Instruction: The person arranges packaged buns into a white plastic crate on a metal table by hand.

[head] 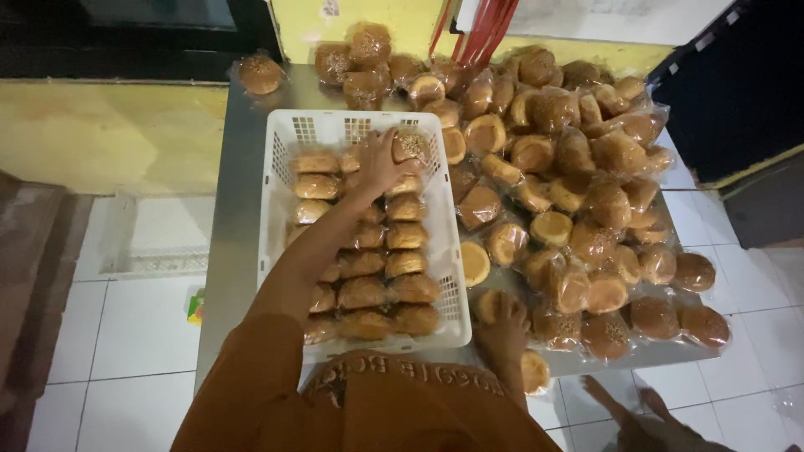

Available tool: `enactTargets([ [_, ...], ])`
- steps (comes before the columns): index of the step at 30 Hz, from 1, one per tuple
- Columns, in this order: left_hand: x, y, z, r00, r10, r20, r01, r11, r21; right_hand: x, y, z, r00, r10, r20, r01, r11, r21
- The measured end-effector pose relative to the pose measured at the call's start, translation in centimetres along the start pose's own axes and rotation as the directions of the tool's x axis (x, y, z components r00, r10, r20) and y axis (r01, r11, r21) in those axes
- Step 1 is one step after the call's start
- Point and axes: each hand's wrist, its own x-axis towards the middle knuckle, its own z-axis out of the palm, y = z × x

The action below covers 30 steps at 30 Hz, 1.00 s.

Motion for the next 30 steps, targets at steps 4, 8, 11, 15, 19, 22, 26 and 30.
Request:
enactTargets([
  [4, 0.3, 1.8, -1.6, 0.969, -0.197, 0.147, 0.131, 0.921, 0.368, 3.2, 3.1, 0.1, 1.0, -0.018, 0.009, 0.015, 0.959, 0.283],
  [8, -0.1, 3.1, -1.7, 0.978, -0.165, 0.126, 0.105, 0.917, 0.384, 7.0, 6.9, 1.8, 0.962, 0.251, 0.108, -0.233, 0.551, 0.801],
  [11, -0.9, 6.5, -2.5, 0.994, -0.042, 0.106, 0.017, 0.975, 0.222, 8.2, 0.3, -4.1, 0.993, -0.008, -0.116, 0.115, -0.028, 0.993],
  [15, -3.5, 12.0, -4.0, 0.966, 0.145, 0.215, -0.201, 0.942, 0.268, 10.5, -6.2, -5.6, 0.982, -0.171, -0.077, -0.004, -0.428, 0.904],
  [19, -6.0, 17.7, -7.3, 0.836, 0.27, 0.478, -0.294, 0.956, -0.025, 10.6, -13.7, -6.6, 0.897, -0.442, -0.015, -0.186, -0.408, 0.894],
  [22, -7.4, 18.3, -9.1, 0.85, 0.291, 0.44, -0.346, 0.937, 0.049, 11.0, -16.4, -4.9, 0.852, -0.515, 0.095, -0.292, -0.316, 0.903],
  [26, -7.8, 16.8, -10.7, 0.872, 0.0, 0.49, -0.105, 0.977, 0.187, 11.9, -18.2, -2.7, 0.821, -0.527, 0.218, -0.372, -0.204, 0.906],
  [30, -8.2, 15.1, -10.8, 0.855, -0.052, 0.516, 0.006, 0.996, 0.09, 14.3, -16.1, 0.9, 0.656, -0.698, 0.288, -0.537, -0.163, 0.828],
])
